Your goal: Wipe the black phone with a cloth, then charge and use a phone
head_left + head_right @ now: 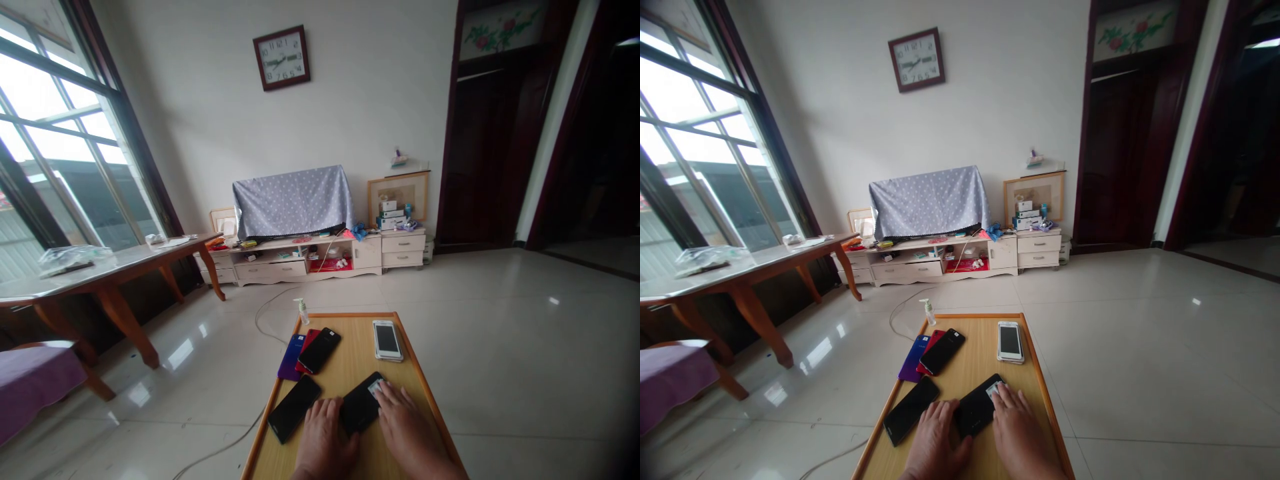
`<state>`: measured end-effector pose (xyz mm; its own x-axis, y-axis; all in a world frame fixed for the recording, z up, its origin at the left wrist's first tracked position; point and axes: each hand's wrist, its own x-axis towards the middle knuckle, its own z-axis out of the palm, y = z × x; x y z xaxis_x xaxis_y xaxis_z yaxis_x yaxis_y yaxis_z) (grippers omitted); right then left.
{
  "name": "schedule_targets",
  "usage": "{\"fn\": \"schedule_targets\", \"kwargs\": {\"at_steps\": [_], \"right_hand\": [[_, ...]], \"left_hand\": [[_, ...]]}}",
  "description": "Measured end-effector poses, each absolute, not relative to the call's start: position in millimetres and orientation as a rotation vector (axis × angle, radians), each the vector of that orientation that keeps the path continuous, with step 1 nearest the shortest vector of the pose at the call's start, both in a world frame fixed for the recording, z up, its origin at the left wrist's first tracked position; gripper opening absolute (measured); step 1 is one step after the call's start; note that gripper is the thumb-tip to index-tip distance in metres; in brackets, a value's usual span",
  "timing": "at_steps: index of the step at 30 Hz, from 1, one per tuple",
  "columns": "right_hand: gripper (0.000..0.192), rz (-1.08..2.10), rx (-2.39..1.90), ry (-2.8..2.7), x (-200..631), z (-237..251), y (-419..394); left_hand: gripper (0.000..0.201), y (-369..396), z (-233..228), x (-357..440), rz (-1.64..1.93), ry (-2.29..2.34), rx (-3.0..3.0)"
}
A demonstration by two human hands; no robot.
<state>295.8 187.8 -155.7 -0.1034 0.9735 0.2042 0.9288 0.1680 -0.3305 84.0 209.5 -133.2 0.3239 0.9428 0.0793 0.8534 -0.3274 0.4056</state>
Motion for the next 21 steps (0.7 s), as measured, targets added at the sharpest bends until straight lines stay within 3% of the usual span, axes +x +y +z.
{"fn": "schedule_targets", "kwargs": {"at_steps": [3,9,15,21], "right_hand": [[0.051,0.209,-1.834,-2.091,288,-158,188],[0.051,0.425,-1.498,-2.305,269,-152,176],[0.049,0.316,-1.853,-1.996,297,-144,186],[0.053,0.538,-1.716,-2.235,283,-135,181]], "left_hand": [[0.061,210,-132,84,0.409,1.615,2.301],[0.059,212,-131,85,0.409,1.598,2.301],[0.064,215,-139,84,0.427,1.574,2.325],[0.057,224,-160,81,0.529,1.531,2.412]]}}
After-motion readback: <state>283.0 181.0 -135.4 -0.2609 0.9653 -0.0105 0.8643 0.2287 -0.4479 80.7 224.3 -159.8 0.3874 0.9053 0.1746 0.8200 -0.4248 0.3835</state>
